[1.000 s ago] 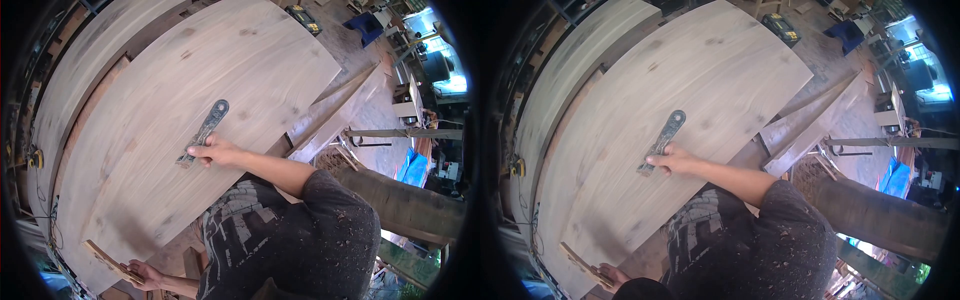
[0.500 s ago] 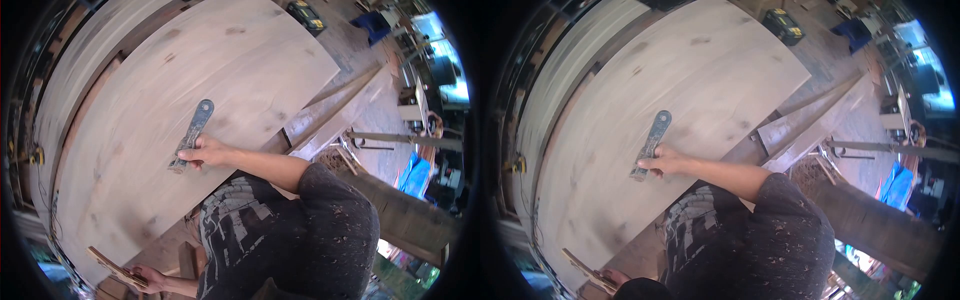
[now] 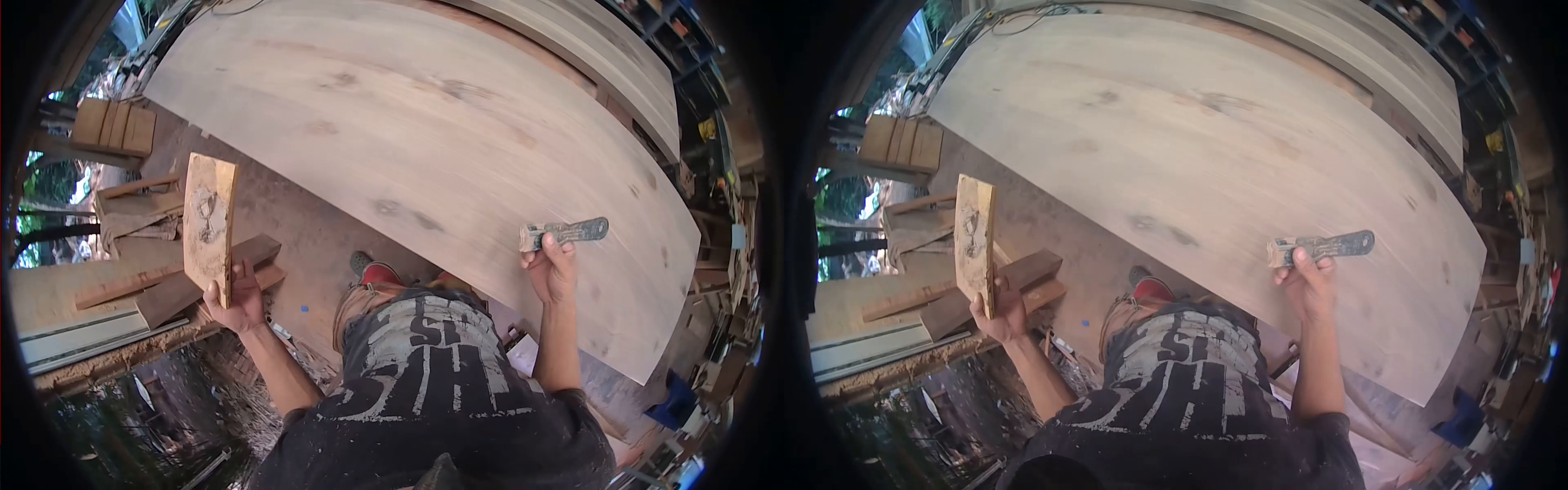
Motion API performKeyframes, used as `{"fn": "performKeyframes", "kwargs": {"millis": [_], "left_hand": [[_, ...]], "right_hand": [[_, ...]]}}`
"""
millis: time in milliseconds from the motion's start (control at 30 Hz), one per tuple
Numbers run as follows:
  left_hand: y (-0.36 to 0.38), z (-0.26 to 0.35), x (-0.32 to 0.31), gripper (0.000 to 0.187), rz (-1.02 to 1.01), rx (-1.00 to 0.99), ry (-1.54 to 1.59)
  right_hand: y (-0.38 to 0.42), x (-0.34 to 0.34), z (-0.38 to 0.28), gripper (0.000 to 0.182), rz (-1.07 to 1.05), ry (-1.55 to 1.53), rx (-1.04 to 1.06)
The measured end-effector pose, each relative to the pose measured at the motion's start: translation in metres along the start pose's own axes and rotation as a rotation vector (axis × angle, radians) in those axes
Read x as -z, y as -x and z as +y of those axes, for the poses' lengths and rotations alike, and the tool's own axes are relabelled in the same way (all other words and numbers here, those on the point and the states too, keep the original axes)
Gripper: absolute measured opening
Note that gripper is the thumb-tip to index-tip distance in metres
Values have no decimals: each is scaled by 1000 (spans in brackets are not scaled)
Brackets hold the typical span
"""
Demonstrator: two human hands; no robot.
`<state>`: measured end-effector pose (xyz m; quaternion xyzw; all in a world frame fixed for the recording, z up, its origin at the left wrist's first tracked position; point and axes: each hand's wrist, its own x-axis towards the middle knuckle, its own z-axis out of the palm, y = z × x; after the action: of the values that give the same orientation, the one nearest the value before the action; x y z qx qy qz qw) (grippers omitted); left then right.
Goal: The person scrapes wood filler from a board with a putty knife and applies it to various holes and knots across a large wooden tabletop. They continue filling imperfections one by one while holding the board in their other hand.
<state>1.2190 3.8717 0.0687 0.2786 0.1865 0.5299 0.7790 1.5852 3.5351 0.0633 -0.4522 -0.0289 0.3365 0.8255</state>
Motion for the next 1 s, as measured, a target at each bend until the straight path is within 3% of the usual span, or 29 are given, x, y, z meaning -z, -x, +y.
{"fn": "performKeyframes", "kwargs": {"millis": [167, 400, 533, 600, 667, 733, 867, 1000], "left_hand": [[-8, 28, 36, 55, 162, -39, -97], [-14, 30, 48, 55, 184, -70, -121], [-17, 37, 59, 56, 170, -37, -163], [-15, 38, 59, 56, 145, -18, -144], [-7, 36, 56, 57, 160, -24, -138], [-22, 41, 76, 57, 138, -11, -135], [-27, 38, 57, 59, 78, 3, -122], [-33, 42, 61, 60, 10, -16, -198]], "right_hand": [[-60, -52, 13, 13, -53, 17, -73], [-138, -98, 43, 11, -117, 49, -60], [-169, -95, 47, 16, -10, 328, 46], [-175, -83, 38, 22, 79, 801, 182], [-174, -86, 19, 27, 85, 876, 225], [-191, -99, 42, 33, 53, 1207, 369], [-188, -81, 46, 35, 74, 1363, 381], [-161, -76, 54, 24, 71, 1533, 570]]}}
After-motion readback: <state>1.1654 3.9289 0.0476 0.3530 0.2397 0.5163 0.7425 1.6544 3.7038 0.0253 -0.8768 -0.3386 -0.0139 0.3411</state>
